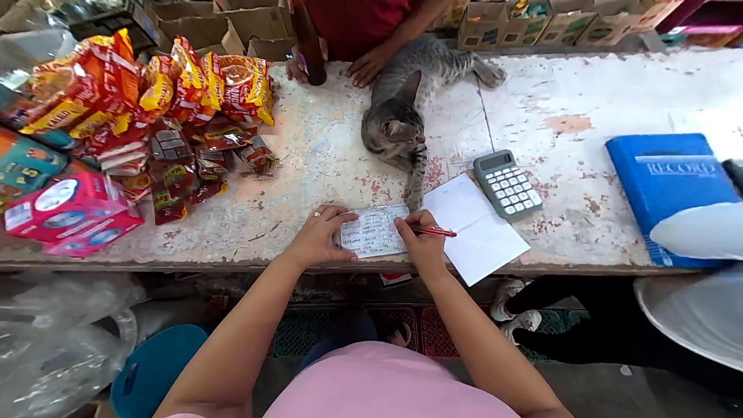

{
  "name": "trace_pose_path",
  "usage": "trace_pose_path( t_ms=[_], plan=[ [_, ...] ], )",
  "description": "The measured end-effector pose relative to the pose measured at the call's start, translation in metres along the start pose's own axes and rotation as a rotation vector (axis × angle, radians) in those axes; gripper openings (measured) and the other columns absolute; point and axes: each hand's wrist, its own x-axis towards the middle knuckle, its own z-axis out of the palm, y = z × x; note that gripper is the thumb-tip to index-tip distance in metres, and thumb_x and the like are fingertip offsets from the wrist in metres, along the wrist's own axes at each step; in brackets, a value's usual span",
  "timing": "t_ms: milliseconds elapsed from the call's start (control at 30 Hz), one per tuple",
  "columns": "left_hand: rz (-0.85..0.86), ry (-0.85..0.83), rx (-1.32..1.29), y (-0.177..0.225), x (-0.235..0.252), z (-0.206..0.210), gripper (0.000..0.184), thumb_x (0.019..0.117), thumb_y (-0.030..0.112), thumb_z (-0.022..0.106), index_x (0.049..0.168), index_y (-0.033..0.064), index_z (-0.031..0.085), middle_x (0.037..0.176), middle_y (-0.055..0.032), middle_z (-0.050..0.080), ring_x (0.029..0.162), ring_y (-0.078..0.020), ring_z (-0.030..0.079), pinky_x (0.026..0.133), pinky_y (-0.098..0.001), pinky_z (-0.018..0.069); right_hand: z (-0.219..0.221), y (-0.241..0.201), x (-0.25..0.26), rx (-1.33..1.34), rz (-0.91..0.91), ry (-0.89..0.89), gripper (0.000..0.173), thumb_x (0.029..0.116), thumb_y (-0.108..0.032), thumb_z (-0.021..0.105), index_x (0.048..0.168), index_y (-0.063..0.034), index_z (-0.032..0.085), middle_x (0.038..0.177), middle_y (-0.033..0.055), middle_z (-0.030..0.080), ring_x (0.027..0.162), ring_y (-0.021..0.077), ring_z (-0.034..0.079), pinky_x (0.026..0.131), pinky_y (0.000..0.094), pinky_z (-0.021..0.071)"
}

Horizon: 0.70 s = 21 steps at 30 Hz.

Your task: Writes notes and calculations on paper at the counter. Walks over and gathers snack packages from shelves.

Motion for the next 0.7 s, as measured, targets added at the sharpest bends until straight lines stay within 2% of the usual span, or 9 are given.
trace_pose_path(
  t_ms=[33,100,200,300,367,467,567,633,700],
  plan=[
    [0.011,0.004,-0.004,-0.001,0.000,0.000,0.086,0.0650,0.056,0.087,0.135,0.0106,0.065,0.134,-0.0165,0.060,0.131,-0.0384,0.051,0.105,-0.0632,0.0414,0.003,-0.004,0.000,-0.023,0.000,-0.026,0.017,0.0962,-0.013,0.071,0.098,0.0027,0.063,0.079,0.0073,0.064,0.066,0.0073,0.060,0.063,0.0241,0.0526],
    [0.022,0.005,-0.014,-0.003,0.001,0.000,0.087,0.0653,0.056,0.087,0.135,0.0109,0.065,0.135,-0.0164,0.060,0.130,-0.0386,0.051,0.104,-0.0635,0.0418,0.011,-0.014,0.001,-0.055,0.028,-0.107,0.019,0.0950,-0.014,0.072,0.094,0.0038,0.064,0.077,0.0092,0.065,0.064,0.0120,0.062,0.063,0.0300,0.0547],
    [0.025,-0.003,-0.012,-0.001,0.001,-0.001,0.086,0.0665,0.056,0.087,0.137,0.0116,0.064,0.136,-0.0166,0.060,0.131,-0.0394,0.051,0.103,-0.0642,0.0415,0.023,-0.020,0.002,-0.078,0.147,-0.191,0.024,0.0934,-0.016,0.075,0.082,0.0001,0.062,0.066,0.0041,0.062,0.055,0.0090,0.057,0.057,0.0283,0.0514],
    [-0.007,-0.041,-0.023,0.002,0.004,-0.005,0.084,0.0693,0.053,0.088,0.138,0.0125,0.062,0.139,-0.0167,0.058,0.134,-0.0401,0.049,0.104,-0.0646,0.0403,0.030,-0.025,0.003,-0.100,0.218,-0.155,0.024,0.0914,-0.013,0.076,0.078,-0.0007,0.060,0.062,0.0011,0.060,0.054,0.0047,0.055,0.057,0.0236,0.0495],
    [-0.043,-0.088,-0.033,0.005,0.004,-0.008,0.083,0.0714,0.052,0.088,0.140,0.0136,0.061,0.141,-0.0159,0.057,0.136,-0.0396,0.046,0.105,-0.0644,0.0387,0.036,-0.026,0.000,-0.118,0.241,-0.146,0.023,0.0909,-0.012,0.077,0.078,-0.0007,0.061,0.063,0.0012,0.061,0.055,0.0045,0.056,0.058,0.0238,0.0504],
    [-0.055,-0.120,-0.036,0.006,0.004,-0.009,0.083,0.0722,0.052,0.088,0.141,0.0136,0.060,0.143,-0.0156,0.056,0.138,-0.0391,0.045,0.107,-0.0640,0.0374,0.042,-0.028,-0.004,-0.257,0.234,-0.137,0.024,0.0911,-0.016,0.076,0.077,-0.0011,0.063,0.065,0.0029,0.061,0.060,0.0092,0.057,0.062,0.0312,0.0496],
    [-0.061,-0.165,-0.007,0.009,0.007,-0.011,0.085,0.0742,0.056,0.085,0.143,0.0136,0.058,0.146,-0.0158,0.054,0.140,-0.0396,0.043,0.109,-0.0647,0.0350,0.034,-0.041,-0.006,-0.473,0.261,-0.060,0.024,0.0930,-0.015,0.070,0.077,0.0017,0.064,0.067,0.0104,0.061,0.065,0.0225,0.060,0.065,0.0453,0.0491],
    [-0.068,-0.188,0.007,0.010,0.008,-0.012,0.086,0.0757,0.057,0.083,0.145,0.0143,0.057,0.148,-0.0149,0.053,0.141,-0.0397,0.043,0.111,-0.0660,0.0325,0.030,-0.040,-0.006,-0.511,0.295,-0.009,0.024,0.0932,-0.015,0.069,0.076,0.0007,0.063,0.066,0.0097,0.059,0.064,0.0222,0.059,0.063,0.0452,0.0479],
    [-0.019,-0.113,-0.022,0.003,0.001,-0.006,0.085,0.0745,0.055,0.084,0.142,0.0113,0.059,0.144,-0.0187,0.055,0.135,-0.0431,0.049,0.107,-0.0686,0.0372,0.033,-0.035,-0.013,-0.406,0.255,0.081,0.020,0.0916,-0.012,0.072,0.079,0.0022,0.065,0.068,0.0091,0.062,0.063,0.0181,0.060,0.062,0.0403,0.0509]
  ],
)
